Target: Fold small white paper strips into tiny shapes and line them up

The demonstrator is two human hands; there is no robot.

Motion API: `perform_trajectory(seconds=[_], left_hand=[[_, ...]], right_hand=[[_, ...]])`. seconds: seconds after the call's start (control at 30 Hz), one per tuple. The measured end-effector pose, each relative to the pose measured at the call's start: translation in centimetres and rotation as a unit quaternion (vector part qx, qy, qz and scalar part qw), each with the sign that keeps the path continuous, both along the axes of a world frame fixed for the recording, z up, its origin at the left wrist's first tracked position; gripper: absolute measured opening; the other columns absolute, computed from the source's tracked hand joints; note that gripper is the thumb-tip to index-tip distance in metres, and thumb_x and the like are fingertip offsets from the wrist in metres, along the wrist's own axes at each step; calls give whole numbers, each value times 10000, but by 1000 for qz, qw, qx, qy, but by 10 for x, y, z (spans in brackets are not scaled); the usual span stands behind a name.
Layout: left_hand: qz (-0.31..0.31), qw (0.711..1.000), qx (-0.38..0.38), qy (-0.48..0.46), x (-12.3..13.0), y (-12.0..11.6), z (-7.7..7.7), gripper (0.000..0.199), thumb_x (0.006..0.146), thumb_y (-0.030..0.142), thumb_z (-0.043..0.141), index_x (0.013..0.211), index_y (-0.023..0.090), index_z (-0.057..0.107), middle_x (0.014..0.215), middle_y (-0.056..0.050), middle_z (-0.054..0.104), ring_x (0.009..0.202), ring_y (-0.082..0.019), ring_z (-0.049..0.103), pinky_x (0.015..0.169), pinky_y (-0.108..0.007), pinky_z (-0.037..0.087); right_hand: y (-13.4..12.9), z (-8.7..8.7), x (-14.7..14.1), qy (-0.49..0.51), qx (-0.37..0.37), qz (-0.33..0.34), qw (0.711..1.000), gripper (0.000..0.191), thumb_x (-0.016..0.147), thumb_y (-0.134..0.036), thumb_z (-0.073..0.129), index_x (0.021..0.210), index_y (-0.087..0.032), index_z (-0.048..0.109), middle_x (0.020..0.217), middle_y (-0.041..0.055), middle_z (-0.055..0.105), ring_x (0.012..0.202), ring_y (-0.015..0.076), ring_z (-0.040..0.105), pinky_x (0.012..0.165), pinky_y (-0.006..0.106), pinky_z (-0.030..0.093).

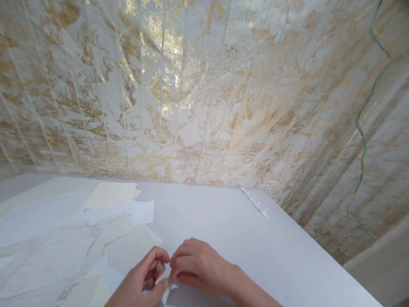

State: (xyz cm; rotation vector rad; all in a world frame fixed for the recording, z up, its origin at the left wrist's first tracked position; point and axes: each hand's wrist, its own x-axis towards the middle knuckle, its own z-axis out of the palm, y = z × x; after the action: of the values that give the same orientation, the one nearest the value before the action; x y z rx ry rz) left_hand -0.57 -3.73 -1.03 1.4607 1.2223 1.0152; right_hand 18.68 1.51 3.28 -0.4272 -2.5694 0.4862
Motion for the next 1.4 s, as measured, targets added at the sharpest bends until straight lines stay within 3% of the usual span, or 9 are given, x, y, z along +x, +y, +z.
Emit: perform_trajectory(seconds=[0.1, 0.2, 0.33, 0.5, 0.6, 0.83, 1.1, 1.2, 1.4], left_hand=[[-44, 996, 29, 71, -3, 0, 4, 86, 845, 330, 535, 862, 247, 547, 704, 60, 492, 662, -151, 529, 642, -244, 446], [-89, 977, 72, 181, -7, 0, 6, 180, 931, 316, 449, 867, 252, 606, 825, 10, 640, 797, -192, 619, 758, -281, 474], [-95, 939, 166, 287, -11, 3, 0, 177, 921, 255, 480, 880, 264, 652, 911, -11, 691, 912, -230, 624, 841, -334, 475], [-94, 897, 279, 329, -16, 7, -13, 103, 832, 154, 599, 796, 251, 609, 911, 20, 671, 898, -194, 600, 833, -291, 467], [-103, 869, 333, 351, -17, 6, -8, 136, 763, 168, 716, 788, 249, 610, 936, 36, 686, 908, -185, 607, 825, -263, 465], [-150, 780, 427, 433, -20, 6, 9, 85, 903, 211, 660, 854, 272, 627, 874, 73, 715, 844, -158, 624, 799, -253, 454], [-159, 755, 430, 469, -21, 7, -1, 107, 867, 212, 715, 915, 281, 648, 908, 73, 715, 879, -166, 627, 824, -273, 458], [-146, 751, 433, 476, -20, 6, -2, 118, 854, 194, 724, 898, 280, 656, 896, 77, 715, 857, -162, 626, 807, -272, 456], [-149, 781, 411, 446, -20, 2, 5, 51, 887, 275, 690, 911, 284, 646, 916, 86, 712, 862, -145, 632, 822, -255, 440]], right_hand=[[2, 2, 2, -20, -2, 0, 1000, 162, 939, -181, 583, 799, -218, 655, 793, 17, 715, 789, 167, 669, 788, 263, 479], [4, -1, 4, -40, -9, -18, 999, 129, 899, -152, 628, 795, -221, 662, 770, -3, 711, 761, 156, 666, 784, 246, 485], [7, -7, 4, -96, -13, -28, 995, 124, 851, -77, 647, 832, -194, 686, 778, -5, 714, 774, 147, 658, 796, 223, 485], [11, -9, 4, -169, 8, 12, 985, 137, 811, -43, 641, 877, -143, 708, 850, 32, 718, 841, 158, 647, 843, 224, 481], [12, -8, 4, -178, 30, 36, 983, 56, 813, -123, 697, 864, -134, 717, 851, 39, 717, 835, 171, 644, 849, 245, 482], [8, -1, 2, -204, 78, 28, 975, 33, 861, -130, 697, 843, -154, 709, 867, 18, 719, 848, 159, 643, 832, 249, 459], [-7, -2, -4, -230, 169, -13, 958, 196, 896, -338, 694, 785, -197, 616, 821, -9, 680, 796, 174, 568, 730, 297, 411], [-10, -3, -7, -232, 188, -14, 954, 203, 919, -299, 659, 764, -194, 581, 812, -15, 671, 758, 161, 552, 703, 295, 398], [-8, 1, -6, -244, 154, -25, 957, 96, 890, -219, 624, 813, -180, 584, 810, 8, 674, 713, 153, 568, 692, 266, 415]])
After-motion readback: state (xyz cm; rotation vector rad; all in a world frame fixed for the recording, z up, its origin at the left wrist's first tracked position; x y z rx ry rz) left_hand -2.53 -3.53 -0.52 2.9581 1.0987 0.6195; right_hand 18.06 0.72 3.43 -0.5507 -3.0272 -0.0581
